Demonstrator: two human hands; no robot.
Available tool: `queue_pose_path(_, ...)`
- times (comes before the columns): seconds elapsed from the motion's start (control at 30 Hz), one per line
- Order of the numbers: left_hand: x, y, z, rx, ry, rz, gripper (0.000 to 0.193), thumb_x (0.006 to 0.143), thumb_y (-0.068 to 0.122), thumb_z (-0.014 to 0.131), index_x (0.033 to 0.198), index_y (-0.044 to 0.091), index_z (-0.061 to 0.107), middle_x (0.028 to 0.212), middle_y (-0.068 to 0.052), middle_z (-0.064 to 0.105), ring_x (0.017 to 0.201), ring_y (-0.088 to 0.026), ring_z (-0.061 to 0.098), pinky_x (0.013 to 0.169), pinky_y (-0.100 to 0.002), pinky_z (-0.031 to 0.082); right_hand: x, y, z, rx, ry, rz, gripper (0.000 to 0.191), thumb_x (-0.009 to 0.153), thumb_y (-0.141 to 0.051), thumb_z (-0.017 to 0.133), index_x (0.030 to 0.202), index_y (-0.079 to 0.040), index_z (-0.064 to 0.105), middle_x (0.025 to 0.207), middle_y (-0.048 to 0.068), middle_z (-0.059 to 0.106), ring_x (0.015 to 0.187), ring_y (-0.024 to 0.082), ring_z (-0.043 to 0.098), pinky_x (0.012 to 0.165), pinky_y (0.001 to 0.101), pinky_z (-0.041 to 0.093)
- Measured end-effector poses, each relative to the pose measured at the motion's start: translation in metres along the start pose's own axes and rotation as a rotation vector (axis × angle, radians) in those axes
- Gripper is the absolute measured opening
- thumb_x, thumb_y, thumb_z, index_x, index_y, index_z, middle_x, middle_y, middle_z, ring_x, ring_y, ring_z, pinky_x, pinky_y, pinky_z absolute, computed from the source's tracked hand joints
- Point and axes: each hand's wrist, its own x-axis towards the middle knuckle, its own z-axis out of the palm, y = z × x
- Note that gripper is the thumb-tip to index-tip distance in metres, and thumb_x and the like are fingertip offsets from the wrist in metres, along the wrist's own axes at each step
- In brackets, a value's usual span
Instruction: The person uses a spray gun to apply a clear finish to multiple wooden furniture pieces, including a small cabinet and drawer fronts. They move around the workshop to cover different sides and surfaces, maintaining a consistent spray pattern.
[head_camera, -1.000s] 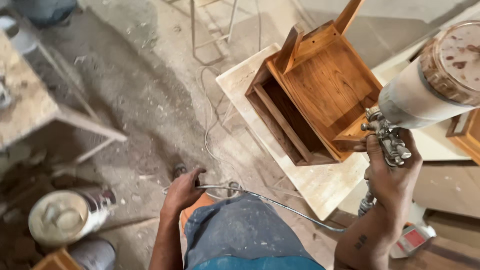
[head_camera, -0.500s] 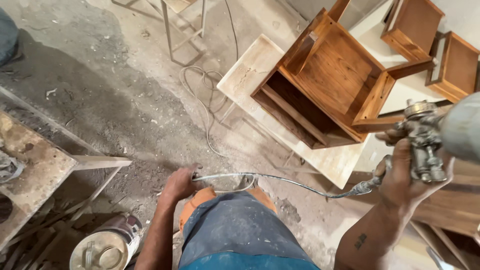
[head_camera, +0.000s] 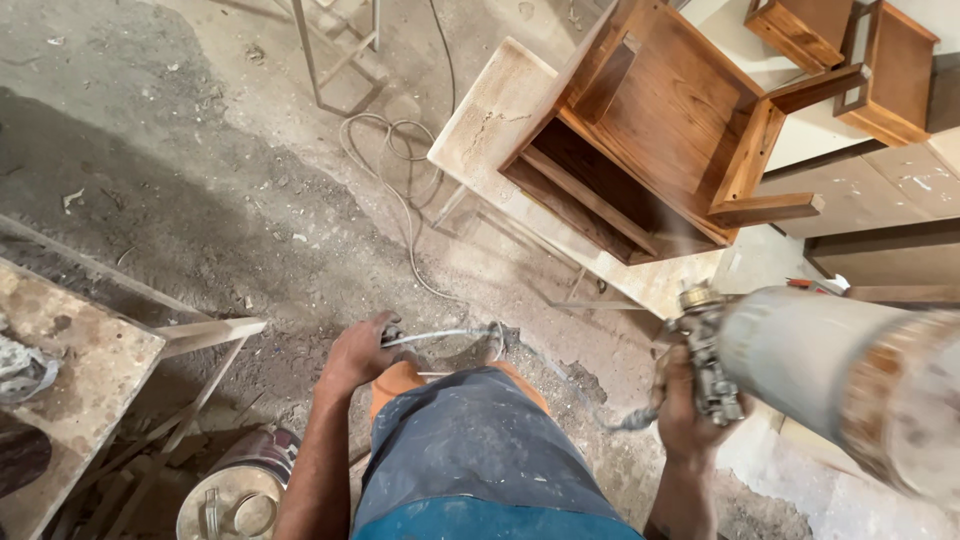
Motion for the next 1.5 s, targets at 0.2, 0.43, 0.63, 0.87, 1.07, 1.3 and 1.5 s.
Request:
queue_pose_path(0.2,0.015,-0.016,-0.01,0.067,0.038,0.066,0.061,0.075,0.023,0.078,0.133,0.013,0.062,0.109,-0.017,0.075,0.103,-0.035,0.073,0.096,-0.046,0.054,-0.02,-0.014,0.002,-0.027,-0.054,0.294,0.025,0.1,-0.019,0.068,0.114,0.002,0.063,0.082,0.01,0.071,0.059,0.012,0.067,0.038,0.0218,0.046)
queue_pose_path(0.43,0.042,-0.026,-0.029,0.07,0.096,0.211,0.06,0.078,0.022,0.071,0.137,0.01,0.063,0.12,-0.023,0.072,0.11,-0.039,0.071,0.102,-0.047,0.051,0.005,-0.028,0.025,0.144,0.079,0.102,0.029,0.106,-0.017,0.065,0.13,0.0,0.058,0.093,0.011,0.069,0.055,0.013,0.062,0.041,0.0246,0.047)
queue_pose_path(0.63,0.077,-0.016,-0.078,0.161,0.135,0.134,0.061,0.079,0.026,0.073,0.137,0.013,0.061,0.11,-0.025,0.071,0.106,-0.044,0.067,0.09,-0.051,0.054,0.024,-0.026,0.049,0.321,0.181,0.077,0.054,0.11,-0.018,0.064,0.154,-0.003,0.037,0.105,0.02,0.07,0.075,0.022,0.071,0.041,0.0235,0.047)
queue_pose_path(0.87,0.156,0.012,-0.166,0.206,0.088,0.177,0.053,0.079,0.023,0.072,0.131,0.014,0.062,0.094,-0.02,0.075,0.096,-0.041,0.07,0.083,-0.049,0.055,0.054,0.018,0.118,0.399,0.28,0.208,0.051,0.108,-0.022,0.066,0.151,-0.003,0.047,0.1,0.024,0.07,0.062,0.017,0.063,0.048,0.0231,0.044)
queue_pose_path(1.07,0.229,0.018,-0.233,0.223,-0.05,0.169,0.06,0.083,0.024,0.069,0.141,0.017,0.054,0.1,-0.019,0.074,0.093,-0.038,0.073,0.085,-0.046,0.057,0.09,0.028,0.187,0.283,0.338,0.246,0.027,0.11,-0.014,0.064,0.128,0.004,0.055,0.099,0.024,0.071,0.055,0.015,0.058,0.049,0.0255,0.044)
queue_pose_path(1.3,0.316,0.017,-0.285,0.352,-0.233,0.293,0.053,0.081,0.026,0.072,0.132,0.015,0.062,0.109,-0.017,0.076,0.105,-0.036,0.072,0.092,-0.045,0.056,0.105,-0.01,0.266,0.046,0.51,0.219,0.049,0.105,-0.01,0.059,0.148,0.004,0.04,0.109,0.02,0.068,0.077,0.021,0.067,0.049,0.0261,0.047)
queue_pose_path(1.5,0.424,-0.001,-0.324,0.624,-0.48,0.487,0.058,0.08,0.029,0.077,0.134,0.016,0.061,0.124,-0.018,0.068,0.117,-0.038,0.063,0.099,-0.046,0.05,0.07,-0.019,0.376,-0.084,0.784,0.412,0.033,0.105,-0.006,0.06,0.134,0.007,0.051,0.092,0.018,0.069,0.051,0.013,0.056,0.047,0.0262,0.045)
